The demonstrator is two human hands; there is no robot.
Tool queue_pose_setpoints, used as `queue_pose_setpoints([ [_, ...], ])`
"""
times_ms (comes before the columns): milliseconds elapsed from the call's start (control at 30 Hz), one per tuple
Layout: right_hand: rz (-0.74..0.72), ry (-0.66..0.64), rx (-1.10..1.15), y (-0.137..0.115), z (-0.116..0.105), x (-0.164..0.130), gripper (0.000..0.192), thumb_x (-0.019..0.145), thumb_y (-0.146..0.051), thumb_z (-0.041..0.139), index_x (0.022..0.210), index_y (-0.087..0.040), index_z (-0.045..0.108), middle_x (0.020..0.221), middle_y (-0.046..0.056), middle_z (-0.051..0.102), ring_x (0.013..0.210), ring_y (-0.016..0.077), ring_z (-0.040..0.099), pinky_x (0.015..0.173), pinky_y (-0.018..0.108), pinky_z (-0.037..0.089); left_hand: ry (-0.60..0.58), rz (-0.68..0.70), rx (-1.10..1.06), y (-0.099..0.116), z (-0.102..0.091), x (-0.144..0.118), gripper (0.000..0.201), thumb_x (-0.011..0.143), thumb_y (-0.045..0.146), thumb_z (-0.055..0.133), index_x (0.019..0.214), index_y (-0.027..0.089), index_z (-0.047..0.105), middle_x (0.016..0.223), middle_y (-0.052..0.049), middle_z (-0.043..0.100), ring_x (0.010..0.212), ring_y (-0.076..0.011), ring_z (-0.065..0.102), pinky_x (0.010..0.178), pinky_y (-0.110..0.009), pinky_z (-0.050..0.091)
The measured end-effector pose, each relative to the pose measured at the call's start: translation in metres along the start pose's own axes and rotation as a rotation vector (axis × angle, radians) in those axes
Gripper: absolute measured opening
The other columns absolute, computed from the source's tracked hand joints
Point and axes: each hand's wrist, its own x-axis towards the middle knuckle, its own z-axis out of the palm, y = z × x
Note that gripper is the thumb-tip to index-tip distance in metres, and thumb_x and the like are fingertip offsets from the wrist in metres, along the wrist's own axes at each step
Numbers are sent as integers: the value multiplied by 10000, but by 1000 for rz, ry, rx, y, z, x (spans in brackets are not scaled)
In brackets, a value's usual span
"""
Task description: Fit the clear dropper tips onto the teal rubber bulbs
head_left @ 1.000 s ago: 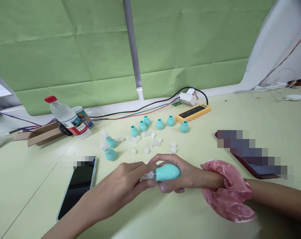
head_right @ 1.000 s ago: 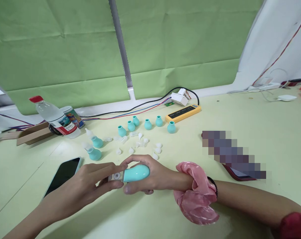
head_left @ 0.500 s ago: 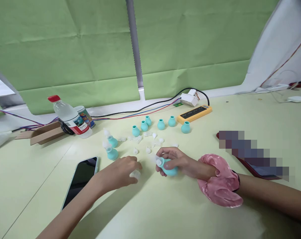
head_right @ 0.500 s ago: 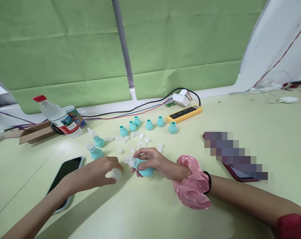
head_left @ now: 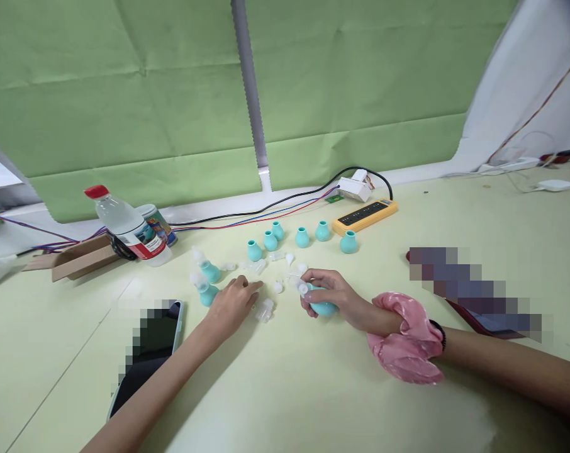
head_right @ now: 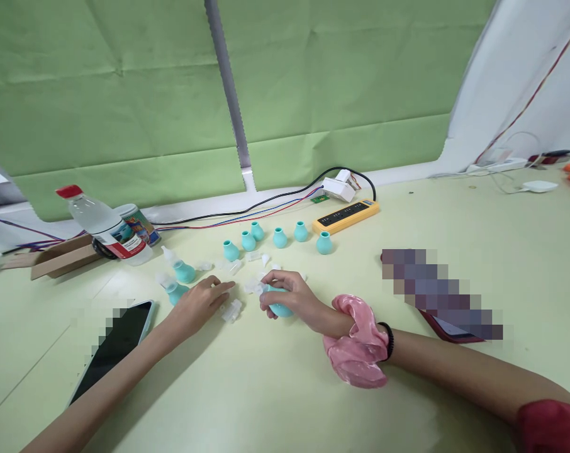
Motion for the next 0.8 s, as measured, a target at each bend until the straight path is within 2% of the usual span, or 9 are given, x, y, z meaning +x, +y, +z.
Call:
queue_pose_setpoints([
  [67,12,-18,-20,-1,3,-2,205,650,-234,603,744,-154,439,586,-15,529,456,87,474,480,239,367,23,1,-91,0,-1,0,300,813,215,327,968,161,578,806,-97,560,721,-197,547,586,-289,412],
  [133,10,-25,-54,-3,6,-4,204,658,-248,599,743,-151,440,597,-8,536,457,84,477,482,238,379,99,-8,-259,3,-5,-2,237,782,234,391,861,153,599,774,-78,571,704,-183,540,613,-297,420],
  [233,-18,-29,-117,-3,9,-7,203,676,-282,582,745,-148,444,597,-7,538,443,73,465,461,222,376,216,-63,-723,16,-16,-8,116,705,246,521,769,155,554,763,-34,564,651,-135,531,617,-272,444],
  [333,-38,-42,-194,-3,12,-10,183,692,-285,565,749,-142,467,603,-9,532,446,60,450,435,197,358,197,-124,-1212,32,-32,-16,261,647,234,610,878,177,503,779,-6,562,628,-105,538,613,-257,462],
  [400,-61,-34,-226,-4,14,-12,177,694,-277,566,764,-140,479,619,-8,527,461,55,446,445,192,367,127,-136,-1385,39,-41,-21,330,629,215,638,933,184,512,805,-12,582,656,-107,550,635,-257,463],
  [533,-121,-9,-284,-7,18,-16,189,694,-289,565,787,-142,492,633,-6,521,474,58,444,455,194,386,36,-152,-1447,40,-47,-25,219,578,183,684,785,146,623,813,-43,624,709,-133,570,649,-243,468],
  [667,-171,28,-440,-10,20,-20,171,713,-294,542,792,-144,524,620,-5,521,480,65,446,462,195,385,51,-179,-1426,37,-47,-25,214,529,167,715,735,153,659,788,-40,648,709,-149,587,641,-245,490],
  [800,-302,84,-655,-11,24,-24,129,710,-263,540,787,-160,548,680,9,565,587,99,501,553,212,411,27,-160,-1374,38,-52,-25,191,498,166,728,682,156,675,675,-20,652,632,-142,595,600,-236,505],
])
